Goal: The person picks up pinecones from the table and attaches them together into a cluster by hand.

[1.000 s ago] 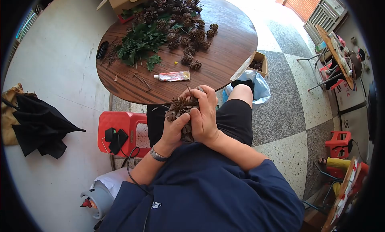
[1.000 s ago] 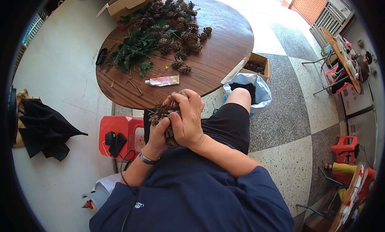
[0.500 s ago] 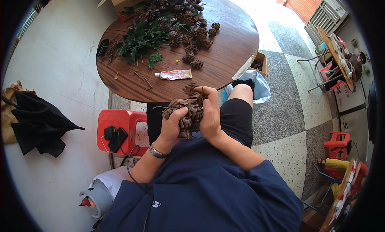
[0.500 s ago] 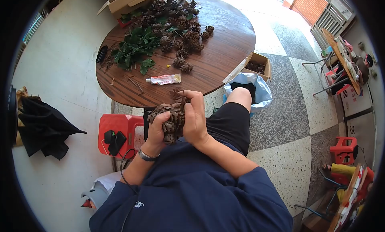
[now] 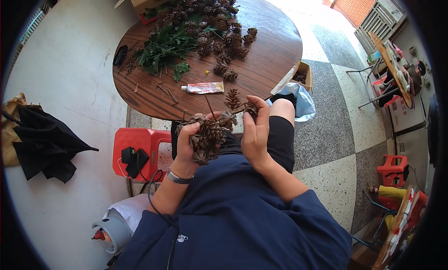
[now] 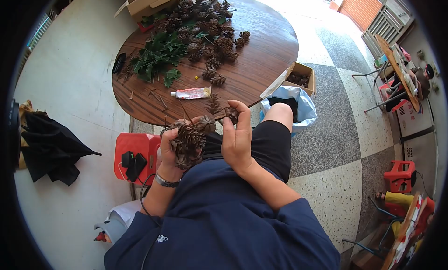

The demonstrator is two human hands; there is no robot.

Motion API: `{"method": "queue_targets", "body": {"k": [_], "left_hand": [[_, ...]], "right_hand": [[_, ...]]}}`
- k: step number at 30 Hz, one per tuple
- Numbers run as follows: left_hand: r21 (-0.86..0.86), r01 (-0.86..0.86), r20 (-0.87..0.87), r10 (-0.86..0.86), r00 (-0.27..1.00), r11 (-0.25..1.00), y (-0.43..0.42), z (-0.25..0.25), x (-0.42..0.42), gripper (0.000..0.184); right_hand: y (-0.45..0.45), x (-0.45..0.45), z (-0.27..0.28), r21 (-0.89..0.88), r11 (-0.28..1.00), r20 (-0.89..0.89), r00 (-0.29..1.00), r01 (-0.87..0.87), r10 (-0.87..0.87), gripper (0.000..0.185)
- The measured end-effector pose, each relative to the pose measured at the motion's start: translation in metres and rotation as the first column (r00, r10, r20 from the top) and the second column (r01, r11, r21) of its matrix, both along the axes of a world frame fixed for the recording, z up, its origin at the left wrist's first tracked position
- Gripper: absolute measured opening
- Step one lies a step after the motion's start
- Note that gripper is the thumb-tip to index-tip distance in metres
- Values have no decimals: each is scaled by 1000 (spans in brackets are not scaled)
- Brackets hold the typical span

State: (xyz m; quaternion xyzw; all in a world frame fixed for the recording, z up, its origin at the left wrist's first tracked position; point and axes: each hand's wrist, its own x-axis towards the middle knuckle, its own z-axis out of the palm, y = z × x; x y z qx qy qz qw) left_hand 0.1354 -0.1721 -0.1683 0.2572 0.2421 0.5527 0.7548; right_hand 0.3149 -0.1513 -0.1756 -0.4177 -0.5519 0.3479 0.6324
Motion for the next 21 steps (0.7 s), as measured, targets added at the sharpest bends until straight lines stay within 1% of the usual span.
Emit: {"method": "queue_targets", "body": {"k": [2, 4, 5, 7, 8, 9, 11, 12, 15, 16, 19, 20, 21], "left_hand": [[85, -18, -35, 21, 999, 996, 0, 7, 2, 38], [190, -49, -84, 66, 994, 981, -8, 19, 7, 38], [256, 5, -145, 34, 989, 967, -6, 19, 6, 39], [376, 114, -271, -9, 963, 920, -2, 19, -1, 41], [387, 63, -175, 6, 985, 920, -3, 23, 5, 30], [341, 56, -180, 7, 984, 938, -3, 23, 5, 30], [247, 47, -187, 0, 982, 968, -5, 21, 6, 31], [239, 13, -179, 31, 983, 971, -4, 10, 3, 31], [95, 119, -339, -80, 937, 988, -8, 14, -4, 29], [103, 118, -412, -66, 909, 988, -8, 17, -1, 29], [-17, 290, -149, -289, 946, 957, -6, 7, -9, 32], [-3, 306, -105, -305, 947, 952, -7, 9, -7, 36], [-47, 320, -40, -322, 946, 946, -7, 9, -7, 37]], "right_hand": [[1, 1, 2, -7, 998, 150, 987, 56, -55, 41], [2, 6, 4, -107, 991, 132, 986, -86, 99, 42], [2, 8, 4, -157, 975, 117, 977, -157, 176, 42], [-2, 10, 2, -52, 969, 79, 966, -241, 244, 41], [-4, 9, 2, 4, 959, 63, 957, -283, 282, 41], [-6, 10, 2, 61, 944, 49, 946, -323, 320, 41], [-9, 15, 18, 29, 943, 124, 937, -331, 326, 40], [-10, 16, 21, 20, 945, 167, 933, -326, 318, 39], [-7, 24, 25, -6, 947, 310, 900, -321, 307, 36], [-5, 25, 27, -13, 946, 359, 881, -324, 307, 35], [-6, 23, 29, -87, 917, 267, 878, -389, 398, 34], [-6, 22, 31, -129, 907, 232, 877, -402, 422, 33], [-6, 22, 33, -172, 894, 196, 875, -414, 443, 32]]}}
